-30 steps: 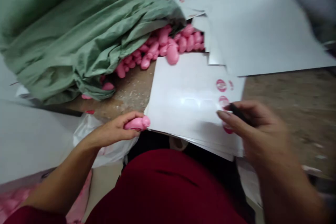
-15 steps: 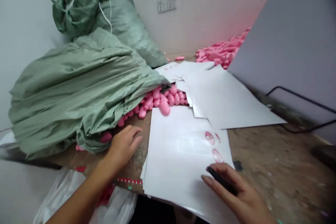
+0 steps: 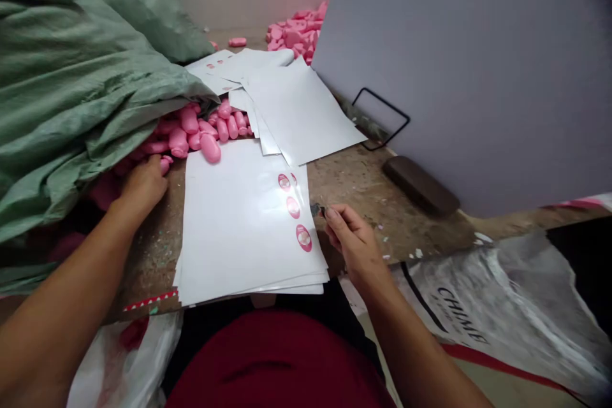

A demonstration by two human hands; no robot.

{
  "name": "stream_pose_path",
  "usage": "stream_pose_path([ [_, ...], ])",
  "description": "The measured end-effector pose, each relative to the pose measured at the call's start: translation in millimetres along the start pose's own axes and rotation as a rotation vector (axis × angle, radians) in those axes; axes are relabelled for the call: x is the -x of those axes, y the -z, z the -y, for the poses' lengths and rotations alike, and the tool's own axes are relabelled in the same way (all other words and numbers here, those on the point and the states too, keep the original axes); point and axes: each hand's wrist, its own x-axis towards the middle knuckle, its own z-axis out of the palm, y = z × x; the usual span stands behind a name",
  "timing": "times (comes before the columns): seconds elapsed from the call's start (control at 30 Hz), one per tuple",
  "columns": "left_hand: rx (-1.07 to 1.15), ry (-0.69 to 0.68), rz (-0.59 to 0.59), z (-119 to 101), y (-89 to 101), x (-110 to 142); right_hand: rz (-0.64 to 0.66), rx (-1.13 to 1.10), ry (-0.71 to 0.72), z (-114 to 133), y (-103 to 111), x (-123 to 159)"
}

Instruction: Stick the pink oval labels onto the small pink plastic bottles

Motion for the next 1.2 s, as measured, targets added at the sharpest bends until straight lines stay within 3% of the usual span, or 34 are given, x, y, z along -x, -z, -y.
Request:
stream_pose_path([
  [0.13, -0.028, 0.027, -0.068, -4, 7.9, 36, 0.121, -0.056, -0.038, 2, -17, 4],
  [0.2, 0.215, 0.046, -0.124, -20, 0.7, 58, 0.166, -0.041, -0.046, 5, -22, 6],
  [0.23, 0.445, 0.057, -0.117, -31, -6.4, 69, 0.173, -0.029, -0.046, 5, -22, 7],
  [0.27, 0.731, 0.054, -0.035, -45, -15.6, 80, 0.170, -0.004, -0.039, 5, -21, 6],
  [0.33, 1.183, 0.093, 0.263, -75, -37.7, 100, 0.140, 0.129, 0.009, 3, -14, 4],
  [0.4, 1.434, 0.156, 0.492, -102, -60.7, 114, 0.098, 0.374, 0.092, 1, -6, 1],
  [0.47, 1.565, 0.192, 0.589, -120, -79.5, 120, 0.083, 0.633, 0.193, -2, 2, -1],
  [0.6, 1.573, 0.265, 0.601, -123, -96.8, 119, 0.131, 0.908, 0.382, -7, 8, 0],
  [0.8, 1.644, 0.340, 0.628, -108, -93.1, 116, 0.208, 1.012, 0.492, -7, 2, 2],
  [1.2, 1.696, 0.343, 0.647, -106, -96.6, 114, 0.099, 1.104, 0.693, -9, -4, 6],
])
